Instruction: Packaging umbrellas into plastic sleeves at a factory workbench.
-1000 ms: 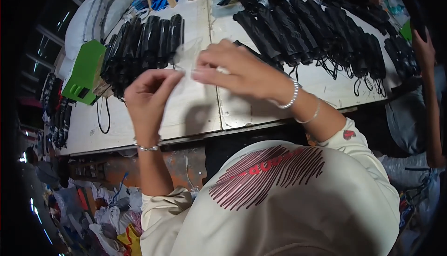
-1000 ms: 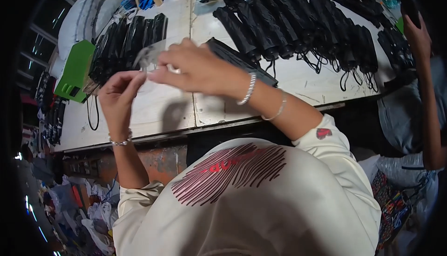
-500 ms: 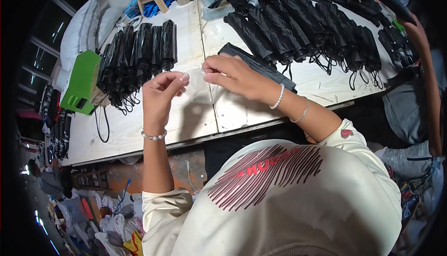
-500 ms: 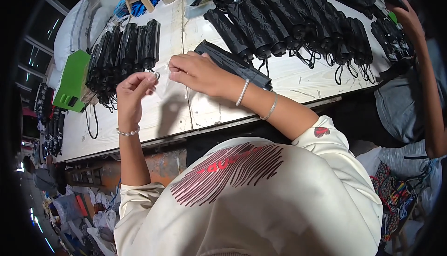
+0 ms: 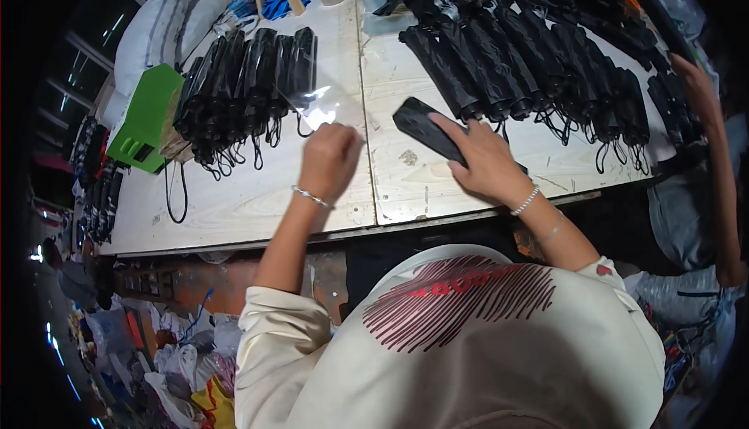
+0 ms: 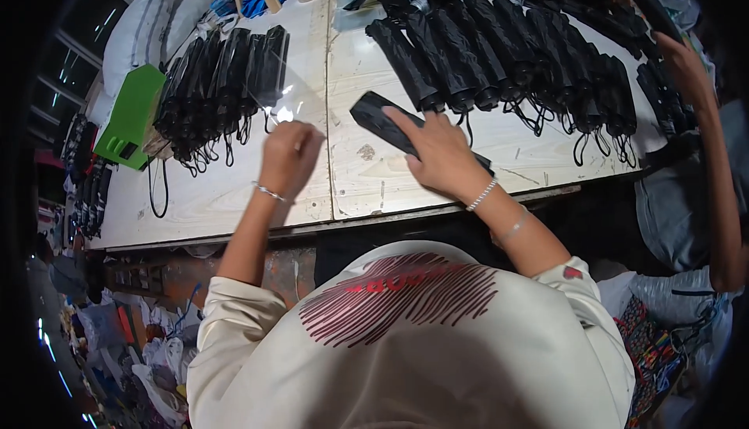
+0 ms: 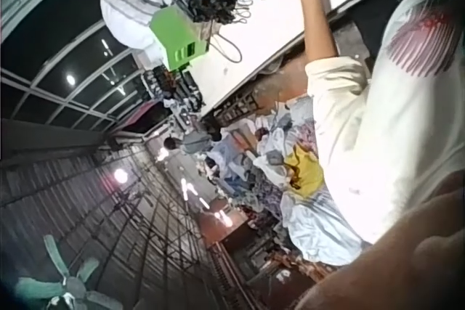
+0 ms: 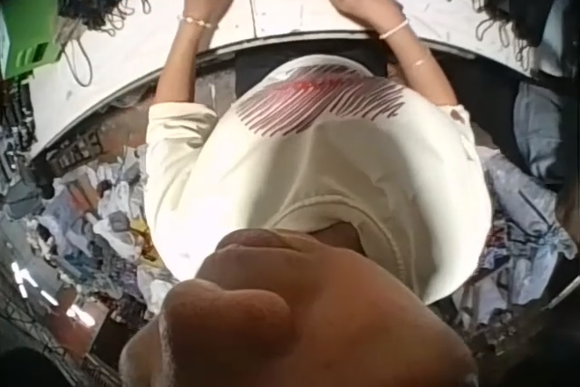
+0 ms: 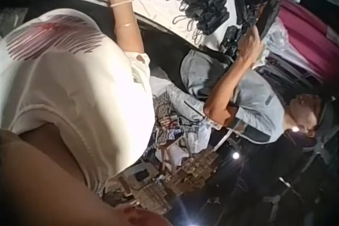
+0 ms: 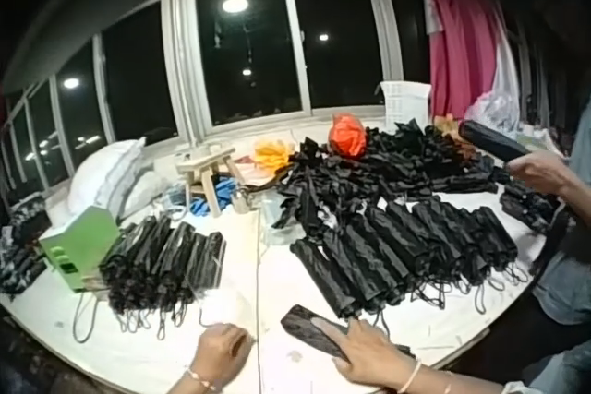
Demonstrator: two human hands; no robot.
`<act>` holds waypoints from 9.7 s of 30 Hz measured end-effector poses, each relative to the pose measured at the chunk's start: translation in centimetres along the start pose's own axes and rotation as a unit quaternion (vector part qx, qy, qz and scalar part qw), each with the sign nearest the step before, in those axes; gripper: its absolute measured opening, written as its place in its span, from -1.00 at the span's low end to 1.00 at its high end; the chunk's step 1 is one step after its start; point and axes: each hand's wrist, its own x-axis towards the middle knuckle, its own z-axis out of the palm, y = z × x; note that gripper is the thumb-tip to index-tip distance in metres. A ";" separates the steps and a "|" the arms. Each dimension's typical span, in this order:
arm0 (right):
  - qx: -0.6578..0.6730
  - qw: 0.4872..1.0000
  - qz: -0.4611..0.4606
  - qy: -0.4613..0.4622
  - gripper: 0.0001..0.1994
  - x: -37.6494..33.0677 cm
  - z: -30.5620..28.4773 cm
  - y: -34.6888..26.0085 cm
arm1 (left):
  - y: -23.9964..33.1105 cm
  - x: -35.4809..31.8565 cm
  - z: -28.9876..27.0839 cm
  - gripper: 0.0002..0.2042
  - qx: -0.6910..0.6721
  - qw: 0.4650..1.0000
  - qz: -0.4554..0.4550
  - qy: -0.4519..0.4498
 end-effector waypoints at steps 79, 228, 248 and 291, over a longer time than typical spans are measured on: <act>0.543 0.837 -0.023 -0.062 -0.07 -1.6 -1.3 -4.7 | 7.6 1.2 -1.1 -0.39 -0.776 0.503 -0.238 0.297; 0.389 0.906 0.054 -0.158 -0.14 -6.4 -2.8 -0.4 | 1.0 0.1 2.8 -0.88 -0.254 0.952 -0.165 -0.047; 0.110 0.989 0.034 -0.091 -0.16 -8.1 -2.4 -0.5 | 1.5 2.4 2.3 -0.81 -0.467 0.836 -0.254 -0.133; 0.590 0.796 -0.047 0.126 -0.19 -3.7 -3.3 -6.7 | 13.3 0.6 -0.4 -0.70 -0.782 0.530 -0.314 0.098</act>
